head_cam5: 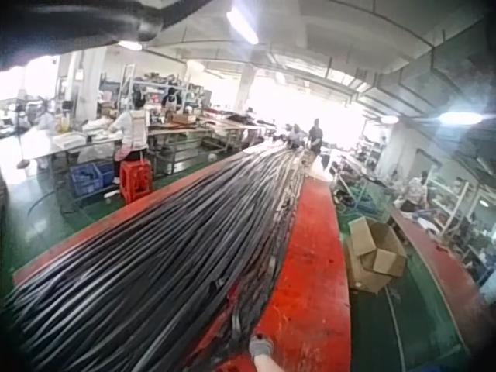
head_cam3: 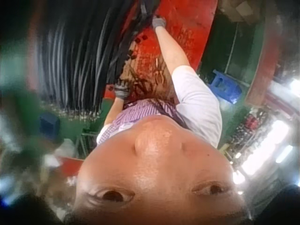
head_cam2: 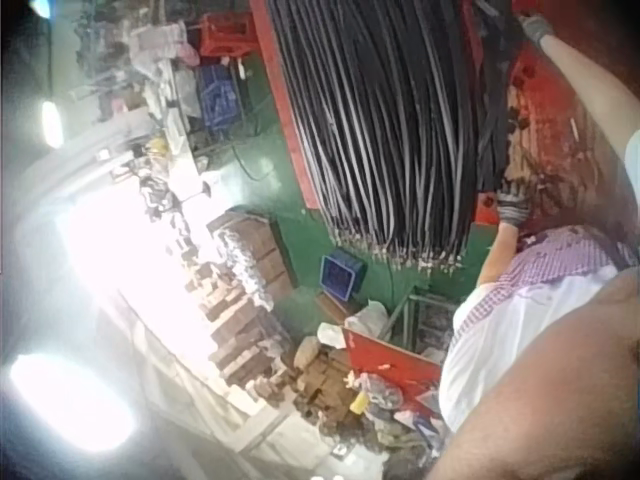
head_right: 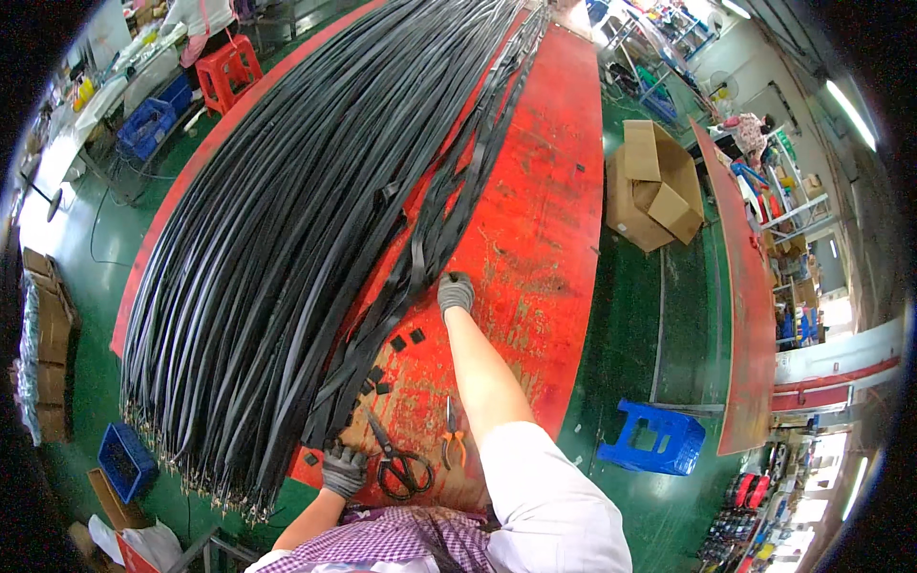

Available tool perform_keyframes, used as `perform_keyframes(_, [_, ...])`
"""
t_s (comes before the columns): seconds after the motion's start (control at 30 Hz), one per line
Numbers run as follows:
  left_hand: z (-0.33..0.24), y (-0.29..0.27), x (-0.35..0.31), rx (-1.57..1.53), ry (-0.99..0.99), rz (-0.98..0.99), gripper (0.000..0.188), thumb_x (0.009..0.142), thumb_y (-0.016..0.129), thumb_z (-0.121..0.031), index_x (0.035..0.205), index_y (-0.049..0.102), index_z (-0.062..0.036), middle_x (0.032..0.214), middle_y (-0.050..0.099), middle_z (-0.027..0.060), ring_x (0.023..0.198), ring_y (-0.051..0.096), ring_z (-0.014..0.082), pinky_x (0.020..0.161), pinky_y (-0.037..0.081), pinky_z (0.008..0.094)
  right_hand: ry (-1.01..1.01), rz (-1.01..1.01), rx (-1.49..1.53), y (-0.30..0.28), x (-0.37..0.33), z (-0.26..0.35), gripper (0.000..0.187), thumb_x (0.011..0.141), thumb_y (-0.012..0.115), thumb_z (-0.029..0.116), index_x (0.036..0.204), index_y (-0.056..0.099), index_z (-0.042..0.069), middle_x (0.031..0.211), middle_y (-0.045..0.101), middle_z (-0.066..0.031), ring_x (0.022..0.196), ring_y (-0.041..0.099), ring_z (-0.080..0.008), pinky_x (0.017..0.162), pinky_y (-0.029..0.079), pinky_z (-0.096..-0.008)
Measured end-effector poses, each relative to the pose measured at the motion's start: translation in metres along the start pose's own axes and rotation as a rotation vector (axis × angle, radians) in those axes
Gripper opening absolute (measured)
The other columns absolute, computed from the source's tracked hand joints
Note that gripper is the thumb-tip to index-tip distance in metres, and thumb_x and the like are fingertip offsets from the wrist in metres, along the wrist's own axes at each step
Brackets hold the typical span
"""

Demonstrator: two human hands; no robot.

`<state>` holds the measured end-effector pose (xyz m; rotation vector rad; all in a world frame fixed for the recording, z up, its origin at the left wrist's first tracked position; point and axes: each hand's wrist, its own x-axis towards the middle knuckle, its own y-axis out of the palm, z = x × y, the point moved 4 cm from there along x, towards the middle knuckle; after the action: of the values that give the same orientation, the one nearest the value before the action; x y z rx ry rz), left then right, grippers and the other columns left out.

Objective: The person strips the outer insulation from black cables using pliers and a knife, then cuts the cables to length. The person works at a red table in a workshop, handling multiple cables and tools.

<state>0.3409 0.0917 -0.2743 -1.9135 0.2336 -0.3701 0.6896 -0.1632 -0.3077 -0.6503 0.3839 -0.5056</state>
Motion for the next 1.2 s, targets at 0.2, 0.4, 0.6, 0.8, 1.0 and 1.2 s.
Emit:
perform_keyframes(0.2, [-0.002,0.004,0.002,0.034,0.027,0.022,0.013,0.061,0.053,-0.024,0.066,0.052,-0.0119,0.068,0.05,0.0089,0.071,0.05,0.0289,0.063,0.038,0.0449,0.035,0.085,-0.057,0.0,0.02,-0.021,0.024,0.073,0.052,0.024,0.088,0.058,0.006,0.079,0.059,-0.0114,0.073,0.056,-0.0226,0.067,0.043,-0.0339])
perform_keyframes(0.4, [-0.006,-0.009,0.006,0.044,0.037,-0.022,0.01,0.059,0.053,-0.022,0.064,0.05,-0.0131,0.069,0.049,0.0071,0.065,0.049,0.0263,0.059,0.037,0.0432,-0.026,0.19,-0.106,0.004,0.029,-0.02,0.027,0.073,0.051,0.025,0.092,0.058,0.007,0.081,0.06,-0.0098,0.073,0.056,-0.0236,0.067,0.042,-0.0349])
perform_keyframes(0.6, [-0.003,-0.013,0.003,0.045,0.001,-0.026,0.01,0.059,0.053,-0.021,0.063,0.05,-0.0127,0.067,0.048,0.0071,0.066,0.049,0.0264,0.055,0.037,0.0414,0.065,0.268,0.02,0.023,0.025,-0.018,0.024,0.074,0.05,0.024,0.089,0.058,0.007,0.068,0.057,-0.0073,0.058,0.054,-0.0194,0.055,0.042,-0.0328])
perform_keyframes(0.8, [-0.007,-0.013,0.009,0.025,0.028,-0.028,0.01,0.06,0.053,-0.022,0.063,0.05,-0.0132,0.067,0.048,0.0071,0.065,0.049,0.0264,0.053,0.037,0.0412,0.054,0.254,-0.079,0.013,0.043,-0.033,0.03,0.072,0.052,0.03,0.087,0.058,0.005,0.078,0.057,-0.0157,0.073,0.055,-0.0286,0.065,0.042,-0.0369])
perform_keyframes(1.0, [0.0,0.001,0.001,-0.013,-0.023,0.118,0.014,0.06,0.054,-0.022,0.068,0.052,-0.0115,0.074,0.047,0.0103,0.075,0.048,0.0327,0.061,0.038,0.0456,-0.04,0.047,-0.377,0.008,0.041,0.024,0.044,0.067,0.057,0.041,0.089,0.056,0.002,0.094,0.055,-0.0204,0.093,0.051,-0.0312,0.078,0.041,-0.0375])
perform_keyframes(1.2, [0.003,0.012,-0.006,-0.057,-0.034,0.094,0.013,0.059,0.054,-0.023,0.065,0.052,-0.0119,0.074,0.046,0.0101,0.075,0.047,0.0329,0.06,0.037,0.0461,0.057,0.104,-0.564,0.014,0.055,0.058,0.045,0.064,0.06,0.04,0.09,0.058,0.003,0.097,0.055,-0.0187,0.092,0.053,-0.0303,0.076,0.043,-0.0378])
